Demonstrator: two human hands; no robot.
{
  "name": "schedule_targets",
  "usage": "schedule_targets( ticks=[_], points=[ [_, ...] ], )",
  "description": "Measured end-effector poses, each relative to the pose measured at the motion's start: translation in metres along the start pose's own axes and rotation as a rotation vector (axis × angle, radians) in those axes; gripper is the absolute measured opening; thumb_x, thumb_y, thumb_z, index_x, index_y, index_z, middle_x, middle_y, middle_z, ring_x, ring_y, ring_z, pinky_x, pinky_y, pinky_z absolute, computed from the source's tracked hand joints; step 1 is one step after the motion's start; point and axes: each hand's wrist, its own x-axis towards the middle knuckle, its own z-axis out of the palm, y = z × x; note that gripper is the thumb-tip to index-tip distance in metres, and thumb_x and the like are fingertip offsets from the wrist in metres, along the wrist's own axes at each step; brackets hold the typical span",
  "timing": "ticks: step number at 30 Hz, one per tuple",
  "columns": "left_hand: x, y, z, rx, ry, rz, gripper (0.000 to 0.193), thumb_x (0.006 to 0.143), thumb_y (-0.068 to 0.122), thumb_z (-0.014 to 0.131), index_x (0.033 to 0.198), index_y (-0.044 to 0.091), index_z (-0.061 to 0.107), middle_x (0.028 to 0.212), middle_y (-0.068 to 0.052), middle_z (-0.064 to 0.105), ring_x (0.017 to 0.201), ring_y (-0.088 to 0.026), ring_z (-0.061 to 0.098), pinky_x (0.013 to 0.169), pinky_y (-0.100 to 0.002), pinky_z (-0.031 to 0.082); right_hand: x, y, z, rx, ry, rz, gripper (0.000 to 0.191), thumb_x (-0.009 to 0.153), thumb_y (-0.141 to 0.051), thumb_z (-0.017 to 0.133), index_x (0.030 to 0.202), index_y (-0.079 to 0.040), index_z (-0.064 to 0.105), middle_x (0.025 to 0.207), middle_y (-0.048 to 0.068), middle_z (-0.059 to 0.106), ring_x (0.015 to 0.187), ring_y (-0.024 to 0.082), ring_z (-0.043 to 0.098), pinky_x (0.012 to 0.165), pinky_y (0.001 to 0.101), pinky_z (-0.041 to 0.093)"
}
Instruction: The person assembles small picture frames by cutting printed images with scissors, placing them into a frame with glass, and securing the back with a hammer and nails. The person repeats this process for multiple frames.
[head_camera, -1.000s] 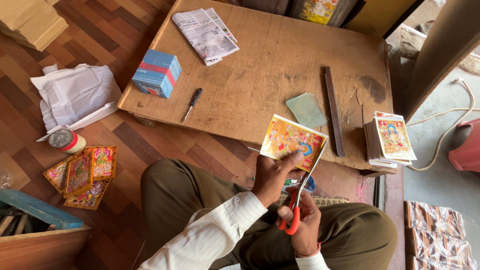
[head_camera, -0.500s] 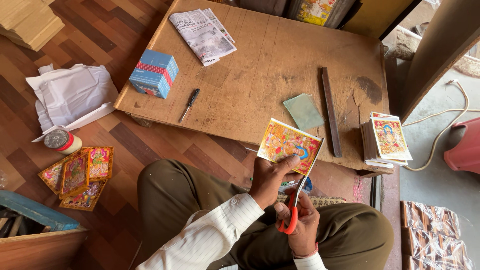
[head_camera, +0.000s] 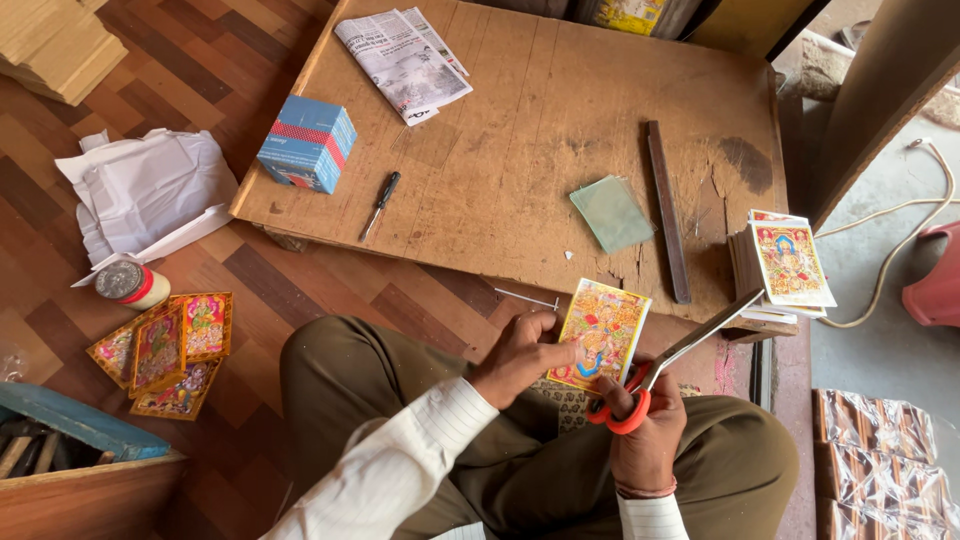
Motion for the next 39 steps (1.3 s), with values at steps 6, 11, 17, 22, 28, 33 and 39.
schedule_targets(
  ticks=[6,11,17,22,28,33,39],
  points=[
    [-0.013,-0.002,0.027,-0.315,0.117,0.024,0.029,0.09,0.017,0.076,0.106,-0.008,0.074,0.098,-0.012,0.078,0.083,-0.015,0.074,0.077,-0.029,0.061,0.001,0.017,-0.004,-0.014,-0.023,-0.025,0.033,0.089,-0.004,0.077,0.115,0.004,0.058,0.085,0.011,0.069,0.066,0.019,0.068,0.052,0.0305,0.053],
    [0.006,0.02,0.021,-0.393,0.219,0.136,0.034,0.092,0.017,0.071,0.115,-0.008,0.068,0.106,-0.014,0.075,0.087,-0.02,0.076,0.073,-0.035,0.066,-0.007,0.022,-0.011,-0.001,-0.268,0.092,0.061,0.081,-0.032,0.082,0.126,0.003,0.06,0.07,0.01,0.063,0.051,0.018,0.06,0.045,0.0283,0.048],
    [0.018,0.04,0.012,-0.416,0.224,0.186,0.031,0.096,0.013,0.069,0.119,-0.007,0.064,0.11,-0.015,0.073,0.093,-0.022,0.074,0.077,-0.039,0.067,-0.017,0.022,0.0,-0.016,-0.535,0.119,0.083,0.076,-0.057,0.084,0.126,0.003,0.059,0.074,0.008,0.064,0.059,0.016,0.062,0.055,0.0278,0.051],
    [0.016,0.034,0.005,-0.419,0.212,0.175,0.032,0.094,0.014,0.069,0.12,-0.005,0.065,0.111,-0.013,0.073,0.094,-0.021,0.075,0.078,-0.039,0.067,-0.018,0.025,0.003,-0.109,-0.463,0.146,0.078,0.075,-0.052,0.085,0.123,0.005,0.06,0.067,0.007,0.062,0.055,0.015,0.059,0.053,0.0275,0.048],
    [0.022,0.031,0.0,-0.4,0.219,0.156,0.032,0.093,0.014,0.071,0.12,-0.004,0.066,0.111,-0.014,0.074,0.094,-0.021,0.074,0.078,-0.039,0.067,-0.015,0.028,0.003,-0.136,-0.405,0.159,0.075,0.074,-0.046,0.086,0.121,0.006,0.061,0.064,0.006,0.062,0.052,0.014,0.059,0.05,0.0259,0.047],
    [0.023,0.034,0.001,-0.405,0.217,0.164,0.032,0.094,0.014,0.07,0.12,-0.004,0.066,0.111,-0.013,0.074,0.095,-0.02,0.074,0.079,-0.039,0.066,-0.012,0.027,0.006,-0.156,-0.39,0.158,0.073,0.074,-0.044,0.086,0.121,0.006,0.062,0.065,0.005,0.061,0.052,0.013,0.06,0.049,0.0253,0.047],
    [0.021,0.034,0.009,-0.392,0.226,0.163,0.031,0.095,0.015,0.069,0.119,-0.004,0.066,0.111,-0.013,0.074,0.096,-0.021,0.074,0.08,-0.039,0.066,-0.014,0.022,0.003,-0.155,-0.353,0.176,0.068,0.074,-0.038,0.086,0.12,0.006,0.063,0.069,0.004,0.061,0.052,0.013,0.06,0.048,0.0256,0.049]
  ],
)
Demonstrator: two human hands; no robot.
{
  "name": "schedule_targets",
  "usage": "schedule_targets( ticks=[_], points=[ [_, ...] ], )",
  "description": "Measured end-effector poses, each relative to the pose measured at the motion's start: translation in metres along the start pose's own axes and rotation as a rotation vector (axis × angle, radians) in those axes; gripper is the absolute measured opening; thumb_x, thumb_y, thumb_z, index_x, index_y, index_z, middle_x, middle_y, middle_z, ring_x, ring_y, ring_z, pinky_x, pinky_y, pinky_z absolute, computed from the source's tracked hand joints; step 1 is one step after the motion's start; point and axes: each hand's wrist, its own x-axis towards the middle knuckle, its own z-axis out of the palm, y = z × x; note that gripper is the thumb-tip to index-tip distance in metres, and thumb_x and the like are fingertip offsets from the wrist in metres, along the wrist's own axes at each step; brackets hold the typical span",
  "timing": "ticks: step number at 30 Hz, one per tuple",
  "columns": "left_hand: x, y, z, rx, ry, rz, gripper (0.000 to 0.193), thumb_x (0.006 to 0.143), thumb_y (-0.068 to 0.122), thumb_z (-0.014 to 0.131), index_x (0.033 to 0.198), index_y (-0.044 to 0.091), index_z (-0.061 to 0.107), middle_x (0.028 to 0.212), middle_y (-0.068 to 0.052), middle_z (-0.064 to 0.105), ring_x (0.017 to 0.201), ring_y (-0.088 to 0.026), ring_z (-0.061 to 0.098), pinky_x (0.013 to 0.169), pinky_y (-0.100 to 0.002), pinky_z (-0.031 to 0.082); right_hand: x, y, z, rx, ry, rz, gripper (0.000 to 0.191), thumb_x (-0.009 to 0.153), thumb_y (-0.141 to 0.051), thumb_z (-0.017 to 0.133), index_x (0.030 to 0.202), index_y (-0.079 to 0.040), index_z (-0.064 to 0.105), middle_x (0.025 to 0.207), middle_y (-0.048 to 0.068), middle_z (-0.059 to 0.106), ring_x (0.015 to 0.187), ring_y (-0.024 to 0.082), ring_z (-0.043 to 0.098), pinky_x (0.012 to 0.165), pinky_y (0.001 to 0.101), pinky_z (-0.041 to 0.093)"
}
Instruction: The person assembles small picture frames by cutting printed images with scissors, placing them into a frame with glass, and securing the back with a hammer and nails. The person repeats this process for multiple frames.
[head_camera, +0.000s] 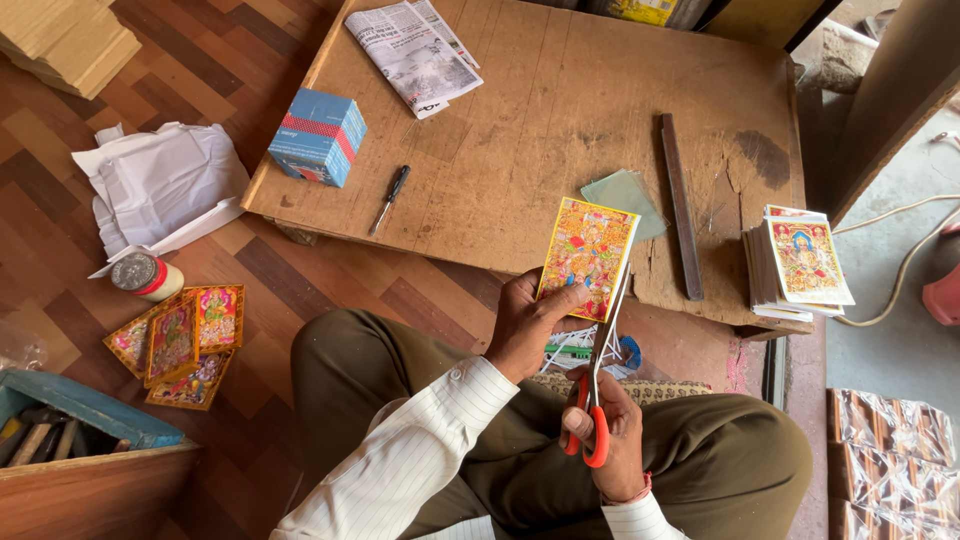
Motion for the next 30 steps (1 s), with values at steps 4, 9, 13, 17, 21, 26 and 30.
schedule_targets(
  ticks=[4,9,13,17,21,26,30],
  points=[
    [-0.002,0.0,0.002,-0.017,-0.01,-0.002,0.031,0.095,0.014,0.069,0.119,-0.004,0.066,0.111,-0.013,0.073,0.096,-0.021,0.074,0.081,-0.04,0.067,-0.002,-0.001,0.001,0.004,0.013,0.001,0.065,0.075,-0.034,0.086,0.12,0.007,0.063,0.069,0.003,0.06,0.051,0.012,0.059,0.047,0.0253,0.048],
    [-0.003,-0.001,0.002,-0.03,-0.014,-0.011,0.03,0.095,0.014,0.07,0.119,-0.004,0.066,0.111,-0.014,0.073,0.095,-0.022,0.074,0.08,-0.04,0.066,-0.004,-0.002,0.003,-0.016,0.046,0.016,0.062,0.073,-0.03,0.087,0.118,0.006,0.064,0.067,0.003,0.06,0.049,0.012,0.058,0.046,0.025,0.048],
    [-0.002,-0.002,0.001,-0.048,-0.022,-0.028,0.031,0.094,0.014,0.07,0.119,-0.003,0.066,0.112,-0.013,0.073,0.096,-0.021,0.074,0.08,-0.038,0.066,-0.005,-0.002,0.004,-0.029,0.07,0.015,0.057,0.074,-0.025,0.086,0.117,0.006,0.065,0.067,0.002,0.06,0.047,0.01,0.056,0.044,0.0243,0.047],
    [-0.004,-0.004,0.003,-0.042,-0.021,-0.031,0.032,0.093,0.015,0.071,0.12,-0.003,0.066,0.112,-0.012,0.073,0.095,-0.021,0.074,0.079,-0.038,0.066,-0.006,-0.001,0.004,0.007,0.075,0.003,0.051,0.076,-0.016,0.085,0.117,0.006,0.066,0.068,0.003,0.061,0.046,0.01,0.055,0.043,0.0242,0.045],
    [-0.004,-0.006,0.01,-0.037,-0.016,-0.028,0.032,0.093,0.015,0.071,0.12,-0.003,0.066,0.111,-0.011,0.074,0.094,-0.02,0.074,0.079,-0.036,0.066,-0.007,-0.003,-0.001,0.02,0.084,0.005,0.048,0.077,-0.01,0.084,0.117,0.006,0.066,0.066,0.003,0.062,0.045,0.01,0.054,0.042,0.0245,0.044],
    [-0.002,-0.006,0.012,-0.031,0.0,-0.029,0.032,0.093,0.014,0.071,0.119,-0.003,0.067,0.11,-0.011,0.073,0.092,-0.019,0.074,0.077,-0.036,0.066,-0.007,-0.002,-0.003,0.005,0.11,0.017,0.045,0.077,-0.005,0.084,0.117,0.005,0.065,0.063,0.004,0.064,0.044,0.01,0.055,0.041,0.024,0.041],
    [0.0,-0.006,0.009,-0.051,-0.022,-0.043,0.03,0.094,0.015,0.071,0.118,-0.003,0.067,0.11,-0.012,0.073,0.092,-0.019,0.074,0.078,-0.036,0.066,-0.006,0.002,0.0,-0.017,0.135,0.003,0.046,0.076,-0.004,0.085,0.117,0.005,0.066,0.061,0.004,0.063,0.044,0.009,0.054,0.041,0.0237,0.04]
  ],
)
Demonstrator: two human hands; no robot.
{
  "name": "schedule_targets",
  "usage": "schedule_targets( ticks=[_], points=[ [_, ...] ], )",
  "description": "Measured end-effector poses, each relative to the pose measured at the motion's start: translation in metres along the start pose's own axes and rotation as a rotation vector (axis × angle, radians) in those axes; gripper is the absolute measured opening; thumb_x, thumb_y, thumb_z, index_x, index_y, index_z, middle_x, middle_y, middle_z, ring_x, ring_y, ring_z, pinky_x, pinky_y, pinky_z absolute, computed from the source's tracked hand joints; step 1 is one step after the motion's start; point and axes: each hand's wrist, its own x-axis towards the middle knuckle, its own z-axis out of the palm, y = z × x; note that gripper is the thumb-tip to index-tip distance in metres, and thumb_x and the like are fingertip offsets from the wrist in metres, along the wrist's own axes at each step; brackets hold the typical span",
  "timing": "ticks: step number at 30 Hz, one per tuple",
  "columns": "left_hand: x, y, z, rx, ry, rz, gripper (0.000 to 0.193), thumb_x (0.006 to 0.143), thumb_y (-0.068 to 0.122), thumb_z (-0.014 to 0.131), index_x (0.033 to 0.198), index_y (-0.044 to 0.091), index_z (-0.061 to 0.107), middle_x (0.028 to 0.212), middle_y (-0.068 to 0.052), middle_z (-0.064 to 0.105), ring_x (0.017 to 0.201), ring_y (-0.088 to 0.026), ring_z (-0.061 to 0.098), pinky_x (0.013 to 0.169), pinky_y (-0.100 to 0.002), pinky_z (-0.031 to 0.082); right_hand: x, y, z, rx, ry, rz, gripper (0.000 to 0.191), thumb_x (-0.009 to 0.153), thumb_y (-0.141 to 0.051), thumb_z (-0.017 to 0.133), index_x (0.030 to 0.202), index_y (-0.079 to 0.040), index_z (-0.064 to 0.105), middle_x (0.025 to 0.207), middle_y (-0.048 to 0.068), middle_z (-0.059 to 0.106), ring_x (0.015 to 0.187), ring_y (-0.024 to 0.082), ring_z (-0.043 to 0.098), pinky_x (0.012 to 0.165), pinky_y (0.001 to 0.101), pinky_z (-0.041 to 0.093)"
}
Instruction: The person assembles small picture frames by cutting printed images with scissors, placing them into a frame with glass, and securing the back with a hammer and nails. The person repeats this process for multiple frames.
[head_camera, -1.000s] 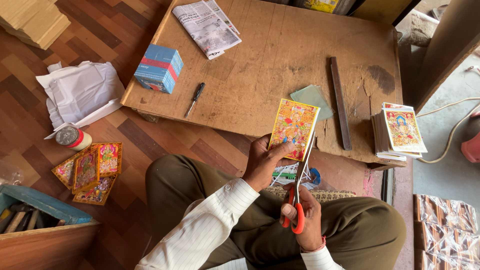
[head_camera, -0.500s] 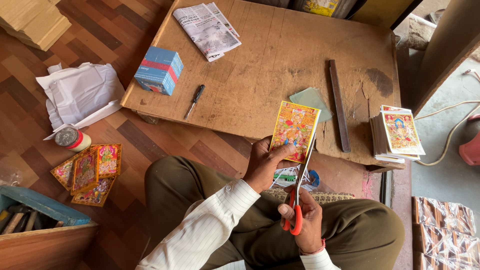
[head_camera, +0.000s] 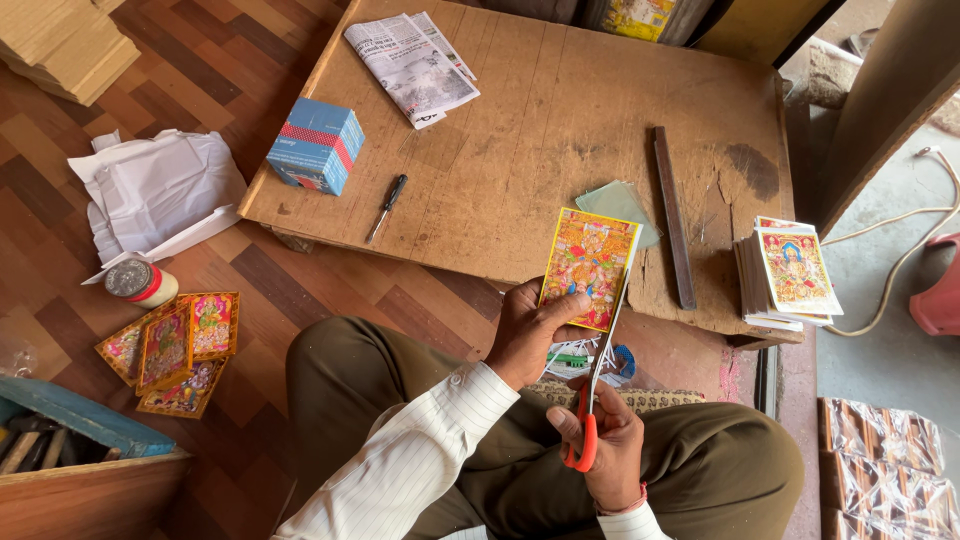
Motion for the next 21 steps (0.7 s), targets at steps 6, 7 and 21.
schedule_targets(
  ticks=[6,7,21],
  points=[
    [0.001,0.0,-0.009,0.012,-0.049,0.006,0.03,0.095,0.014,0.069,0.119,-0.003,0.067,0.109,-0.011,0.073,0.092,-0.018,0.074,0.077,-0.037,0.066,0.0,0.004,0.005,0.025,-0.032,-0.005,0.049,0.076,-0.007,0.085,0.118,0.006,0.064,0.067,0.005,0.064,0.046,0.012,0.057,0.042,0.0254,0.044],
    [0.001,-0.001,-0.011,0.006,-0.069,0.008,0.03,0.094,0.014,0.069,0.119,-0.004,0.067,0.108,-0.011,0.073,0.091,-0.018,0.074,0.078,-0.037,0.066,0.0,0.004,0.006,0.042,-0.054,-0.006,0.05,0.075,-0.009,0.086,0.118,0.006,0.064,0.069,0.005,0.064,0.047,0.012,0.058,0.043,0.0261,0.045],
    [-0.01,0.001,-0.012,0.061,-0.185,-0.055,0.031,0.092,0.012,0.07,0.119,-0.004,0.067,0.109,-0.012,0.074,0.091,-0.019,0.074,0.078,-0.037,0.065,0.001,-0.002,0.009,0.128,-0.055,-0.109,0.052,0.079,-0.017,0.083,0.12,0.006,0.06,0.069,0.008,0.063,0.05,0.015,0.059,0.046,0.0269,0.047]
  ],
)
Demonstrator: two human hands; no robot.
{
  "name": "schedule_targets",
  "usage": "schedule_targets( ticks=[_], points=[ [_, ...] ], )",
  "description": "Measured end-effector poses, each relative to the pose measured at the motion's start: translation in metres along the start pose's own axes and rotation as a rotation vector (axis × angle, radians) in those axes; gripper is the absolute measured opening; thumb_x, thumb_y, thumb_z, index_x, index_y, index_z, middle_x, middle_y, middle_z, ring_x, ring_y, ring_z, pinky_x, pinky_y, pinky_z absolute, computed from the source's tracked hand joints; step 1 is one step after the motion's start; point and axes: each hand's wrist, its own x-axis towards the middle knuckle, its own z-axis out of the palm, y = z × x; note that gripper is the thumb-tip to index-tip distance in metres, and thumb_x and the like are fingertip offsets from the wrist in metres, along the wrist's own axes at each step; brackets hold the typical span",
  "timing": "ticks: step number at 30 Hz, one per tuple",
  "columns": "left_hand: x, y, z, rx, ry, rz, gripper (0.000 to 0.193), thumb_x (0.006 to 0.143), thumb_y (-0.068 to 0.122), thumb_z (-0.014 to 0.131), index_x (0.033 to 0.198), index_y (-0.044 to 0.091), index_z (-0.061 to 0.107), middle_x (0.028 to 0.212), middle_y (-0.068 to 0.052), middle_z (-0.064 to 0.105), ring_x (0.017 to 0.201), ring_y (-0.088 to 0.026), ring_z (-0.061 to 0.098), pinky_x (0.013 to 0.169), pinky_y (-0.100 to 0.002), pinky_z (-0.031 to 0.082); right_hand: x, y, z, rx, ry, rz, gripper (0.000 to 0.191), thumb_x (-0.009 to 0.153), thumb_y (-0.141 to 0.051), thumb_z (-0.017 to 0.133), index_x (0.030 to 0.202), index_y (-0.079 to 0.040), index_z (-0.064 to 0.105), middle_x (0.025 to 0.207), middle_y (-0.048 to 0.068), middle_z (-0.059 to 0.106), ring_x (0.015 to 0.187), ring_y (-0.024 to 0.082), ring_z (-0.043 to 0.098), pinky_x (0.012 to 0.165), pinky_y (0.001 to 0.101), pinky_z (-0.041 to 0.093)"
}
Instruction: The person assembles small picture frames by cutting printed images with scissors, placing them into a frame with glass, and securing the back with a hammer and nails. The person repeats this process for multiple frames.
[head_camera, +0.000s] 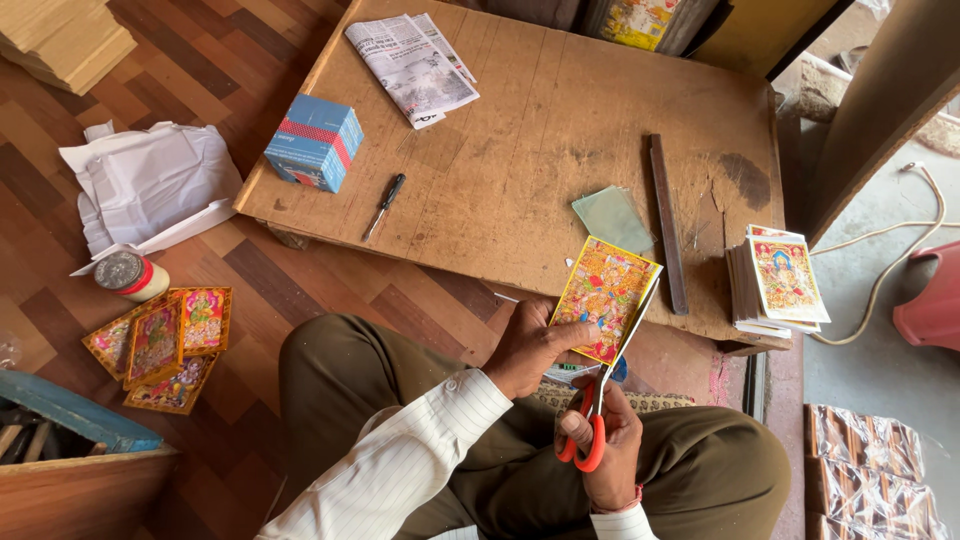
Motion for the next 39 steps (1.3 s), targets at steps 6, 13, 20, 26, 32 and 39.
schedule_targets(
  ticks=[6,13,20,26,32,39],
  points=[
    [0.001,-0.005,-0.003,-0.036,-0.022,0.002,0.03,0.092,0.011,0.068,0.118,-0.005,0.068,0.11,-0.013,0.074,0.093,-0.021,0.075,0.079,-0.038,0.066,0.0,0.004,0.0,-0.063,0.059,0.023,0.043,0.082,-0.013,0.08,0.117,0.005,0.062,0.068,0.006,0.063,0.049,0.013,0.058,0.045,0.026,0.047],
    [0.002,-0.008,-0.006,-0.038,-0.006,-0.012,0.029,0.093,0.011,0.068,0.117,-0.007,0.068,0.109,-0.014,0.074,0.093,-0.022,0.075,0.079,-0.039,0.066,0.0,0.006,0.002,-0.087,0.131,0.059,0.042,0.079,-0.006,0.082,0.115,0.004,0.064,0.068,0.003,0.063,0.047,0.01,0.056,0.042,0.0248,0.045],
    [0.0,-0.011,-0.009,-0.041,0.005,-0.046,0.03,0.091,0.013,0.07,0.114,-0.005,0.069,0.106,-0.012,0.075,0.091,-0.02,0.075,0.079,-0.037,0.066,-0.003,0.004,0.004,-0.096,0.125,0.04,0.044,0.078,-0.006,0.083,0.118,0.004,0.065,0.068,0.005,0.065,0.047,0.011,0.056,0.042,0.0248,0.044],
    [-0.012,-0.019,-0.014,0.128,-0.07,-0.025,0.032,0.093,0.018,0.073,0.114,-0.005,0.071,0.104,-0.01,0.076,0.09,-0.013,0.072,0.081,-0.029,0.061,0.002,0.007,-0.004,0.015,0.098,-0.007,0.042,0.082,-0.012,0.081,0.117,0.005,0.063,0.071,0.007,0.066,0.051,0.016,0.061,0.045,0.0286,0.05],
    [-0.014,-0.017,-0.007,0.072,-0.047,-0.049,0.032,0.089,0.015,0.073,0.113,-0.006,0.071,0.105,-0.011,0.076,0.091,-0.015,0.073,0.083,-0.032,0.063,0.0,0.009,-0.008,-0.018,0.098,-0.002,0.044,0.083,-0.013,0.079,0.12,0.003,0.064,0.067,0.006,0.065,0.049,0.015,0.06,0.044,0.0281,0.049],
    [-0.017,-0.014,-0.004,0.043,-0.016,-0.094,0.032,0.088,0.015,0.073,0.112,-0.005,0.071,0.104,-0.011,0.076,0.089,-0.015,0.074,0.08,-0.032,0.064,-0.003,0.012,-0.006,-0.061,0.159,-0.006,0.037,0.084,-0.009,0.079,0.116,0.004,0.065,0.07,0.007,0.066,0.047,0.014,0.057,0.042,0.028,0.046]
  ],
)
